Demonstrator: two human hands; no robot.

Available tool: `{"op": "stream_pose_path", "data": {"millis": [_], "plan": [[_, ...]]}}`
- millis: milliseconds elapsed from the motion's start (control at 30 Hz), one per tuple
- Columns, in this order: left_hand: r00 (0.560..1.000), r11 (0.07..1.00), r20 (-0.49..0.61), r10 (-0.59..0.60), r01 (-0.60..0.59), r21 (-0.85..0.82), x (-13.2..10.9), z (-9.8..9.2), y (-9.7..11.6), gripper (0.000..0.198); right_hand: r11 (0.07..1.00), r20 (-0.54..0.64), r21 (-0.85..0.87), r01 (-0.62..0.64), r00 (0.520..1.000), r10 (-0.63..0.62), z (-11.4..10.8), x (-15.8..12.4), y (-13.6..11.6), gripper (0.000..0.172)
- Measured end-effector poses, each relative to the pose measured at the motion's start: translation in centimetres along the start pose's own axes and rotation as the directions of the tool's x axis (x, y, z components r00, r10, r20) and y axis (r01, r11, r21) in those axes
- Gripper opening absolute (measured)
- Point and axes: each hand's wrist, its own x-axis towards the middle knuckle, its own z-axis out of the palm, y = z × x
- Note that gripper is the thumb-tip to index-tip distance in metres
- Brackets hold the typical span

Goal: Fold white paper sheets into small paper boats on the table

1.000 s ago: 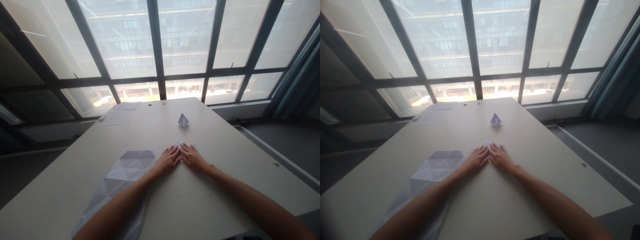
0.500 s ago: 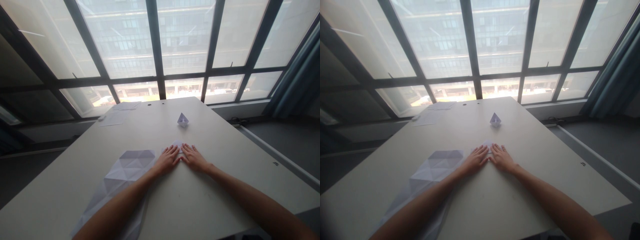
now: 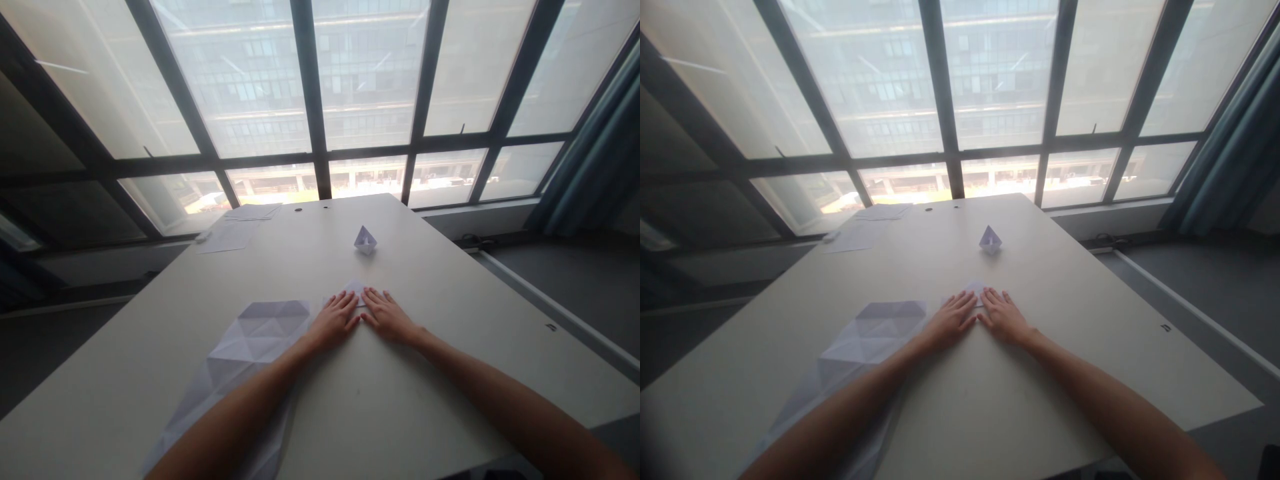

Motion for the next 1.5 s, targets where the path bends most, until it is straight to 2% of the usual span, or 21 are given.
{"op": "stream_pose_path", "data": {"millis": [300,633,833,1000,1133,1333,1500], "plan": [[1.0,1.0,0.013,-0.022,0.022,-0.012,0.0,-0.3,0.2,0.06,1.0,0.013,0.013,0.007,1.0,-0.008,-0.2,-0.1,0.0,0.063],[0.998,1.0,-0.055,-0.023,0.023,-0.003,0.0,0.2,0.0,0.057,0.998,-0.031,0.05,0.043,0.999,-0.042,-0.5,-0.2,-0.2,0.054],[0.995,0.999,-0.097,-0.032,0.03,-0.023,0.2,0.5,-0.1,0.053,0.998,-0.071,0.054,-0.012,0.997,0.016,0.2,0.0,0.1,0.062],[0.984,0.995,-0.152,-0.091,0.084,-0.052,0.4,0.5,-0.3,0.054,0.995,-0.087,0.088,0.053,0.995,-0.045,0.0,0.0,0.1,0.056],[0.975,0.989,-0.174,-0.139,0.127,-0.079,0.4,-0.1,-0.3,0.046,0.988,-0.12,0.119,0.101,0.989,-0.087,-0.2,0.0,0.0,0.05],[0.981,0.991,-0.146,-0.129,0.123,-0.048,0.4,-1.2,-0.1,0.027,0.977,-0.178,0.128,0.169,0.973,-0.145,-0.1,-0.1,0.1,0.041],[0.98,0.99,-0.136,-0.143,0.143,-0.009,0.6,-1.4,-0.1,0.021,0.982,-0.284,0.125,0.139,0.954,-0.099,0.3,0.4,0.6,0.04]]}}
